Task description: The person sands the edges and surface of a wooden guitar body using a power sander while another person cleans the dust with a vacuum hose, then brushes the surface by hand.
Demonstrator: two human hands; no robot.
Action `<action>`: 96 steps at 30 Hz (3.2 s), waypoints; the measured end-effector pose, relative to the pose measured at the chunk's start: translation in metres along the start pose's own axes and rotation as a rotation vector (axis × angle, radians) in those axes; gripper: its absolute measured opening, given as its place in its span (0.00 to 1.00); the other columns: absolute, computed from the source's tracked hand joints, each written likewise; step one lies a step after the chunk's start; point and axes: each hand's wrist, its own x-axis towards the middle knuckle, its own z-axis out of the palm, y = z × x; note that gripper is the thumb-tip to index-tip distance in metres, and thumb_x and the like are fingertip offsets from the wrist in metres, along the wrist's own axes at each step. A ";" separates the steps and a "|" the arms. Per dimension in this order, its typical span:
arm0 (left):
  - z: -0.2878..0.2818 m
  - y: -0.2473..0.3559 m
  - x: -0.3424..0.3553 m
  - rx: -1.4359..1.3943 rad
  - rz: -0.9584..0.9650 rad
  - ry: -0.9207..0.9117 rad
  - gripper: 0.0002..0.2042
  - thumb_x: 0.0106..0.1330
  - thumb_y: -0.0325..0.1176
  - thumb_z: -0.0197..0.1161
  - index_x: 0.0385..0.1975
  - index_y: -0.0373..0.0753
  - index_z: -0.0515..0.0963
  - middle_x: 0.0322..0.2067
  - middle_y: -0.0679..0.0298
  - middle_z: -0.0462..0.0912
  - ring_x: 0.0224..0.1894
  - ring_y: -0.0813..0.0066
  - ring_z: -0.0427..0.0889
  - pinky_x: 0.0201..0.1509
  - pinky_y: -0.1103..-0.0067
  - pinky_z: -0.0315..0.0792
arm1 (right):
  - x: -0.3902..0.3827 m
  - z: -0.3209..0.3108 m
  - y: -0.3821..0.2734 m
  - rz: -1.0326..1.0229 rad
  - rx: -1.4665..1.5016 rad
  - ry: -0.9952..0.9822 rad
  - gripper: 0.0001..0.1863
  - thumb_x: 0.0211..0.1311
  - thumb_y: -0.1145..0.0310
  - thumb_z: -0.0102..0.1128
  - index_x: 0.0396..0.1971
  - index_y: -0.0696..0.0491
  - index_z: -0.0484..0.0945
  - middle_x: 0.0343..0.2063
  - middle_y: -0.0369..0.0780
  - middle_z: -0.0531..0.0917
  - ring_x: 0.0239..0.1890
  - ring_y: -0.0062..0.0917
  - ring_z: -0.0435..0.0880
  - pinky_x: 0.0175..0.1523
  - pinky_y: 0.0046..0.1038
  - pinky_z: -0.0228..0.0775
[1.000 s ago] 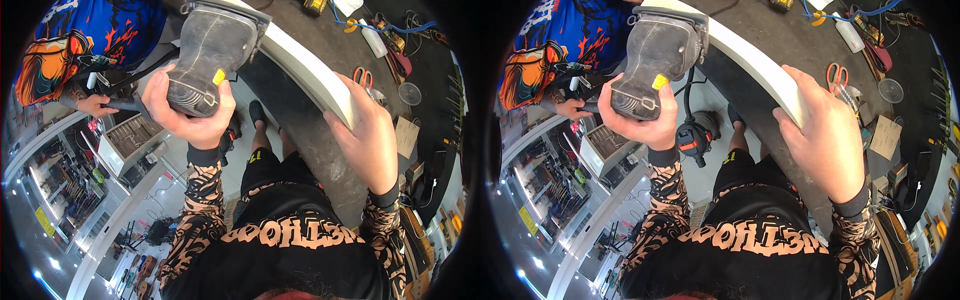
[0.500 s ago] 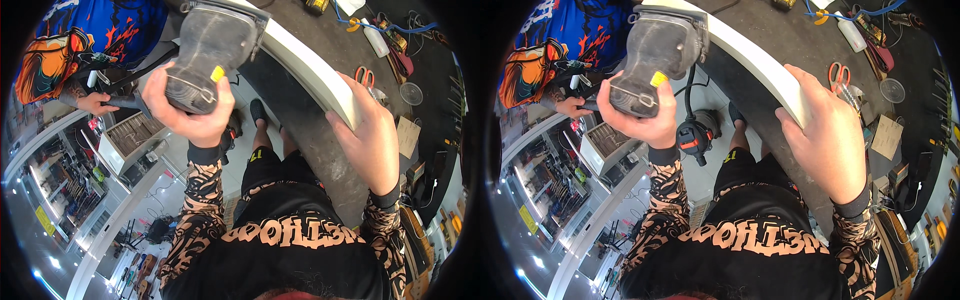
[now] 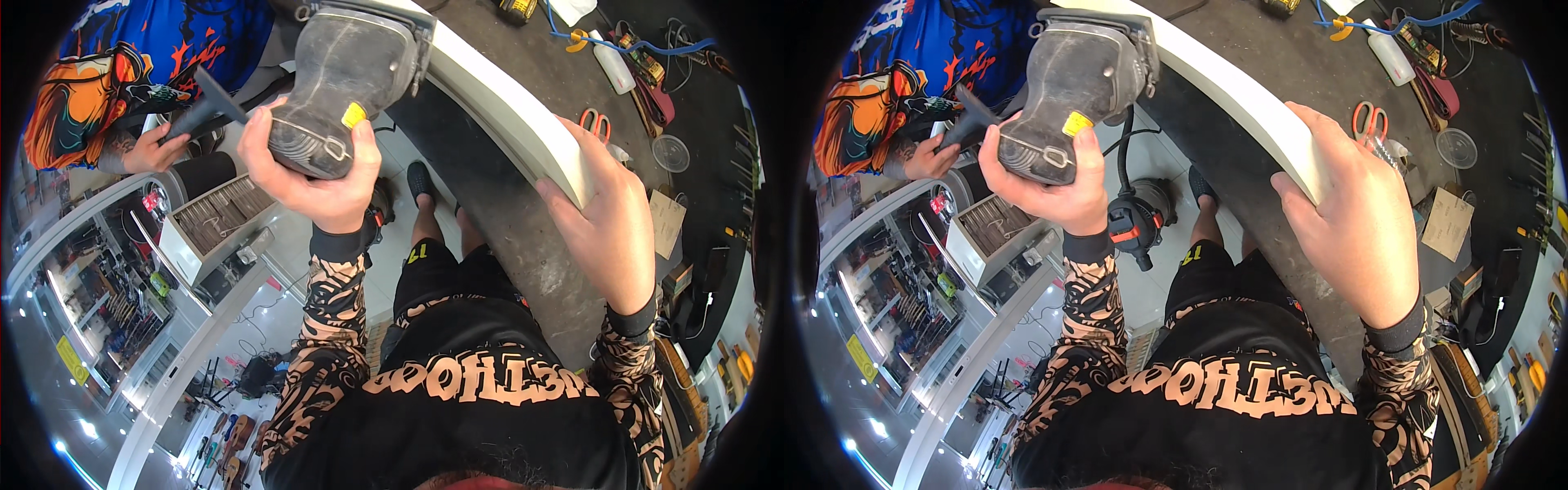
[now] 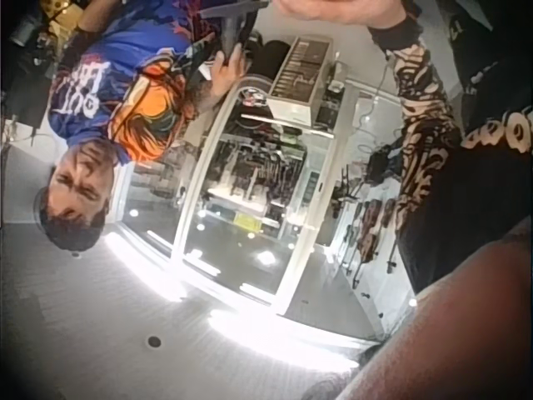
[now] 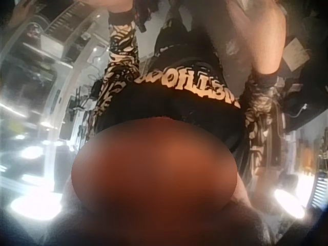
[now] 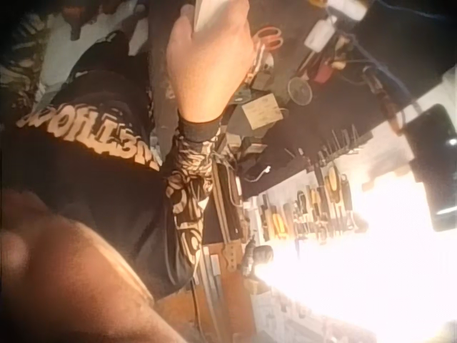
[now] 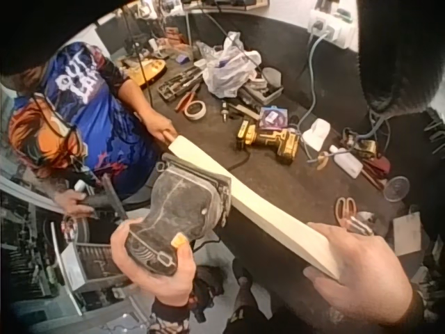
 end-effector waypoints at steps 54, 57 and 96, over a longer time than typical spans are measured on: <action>0.007 0.071 -0.050 -0.229 -0.276 -0.095 0.51 0.57 0.28 0.85 0.81 0.32 0.60 0.64 0.49 0.74 0.63 0.59 0.79 0.71 0.64 0.75 | 0.010 0.006 0.051 -0.203 0.305 -0.193 0.49 0.51 0.83 0.56 0.82 0.57 0.70 0.73 0.52 0.81 0.79 0.45 0.79 0.84 0.39 0.65; 0.007 0.074 -0.053 -0.293 -0.233 -0.137 0.51 0.57 0.28 0.85 0.80 0.32 0.60 0.63 0.50 0.75 0.62 0.59 0.80 0.70 0.64 0.76 | 0.012 0.008 0.057 -0.219 0.384 -0.232 0.52 0.49 0.84 0.54 0.84 0.59 0.67 0.77 0.50 0.78 0.83 0.40 0.73 0.87 0.37 0.57; 0.005 0.083 -0.045 -0.230 -0.123 -0.187 0.50 0.53 0.29 0.86 0.78 0.34 0.66 0.63 0.50 0.75 0.60 0.57 0.81 0.67 0.63 0.77 | 0.027 0.019 0.073 -0.247 0.680 -0.339 0.58 0.46 0.86 0.53 0.88 0.62 0.61 0.84 0.48 0.69 0.91 0.34 0.58 0.91 0.34 0.44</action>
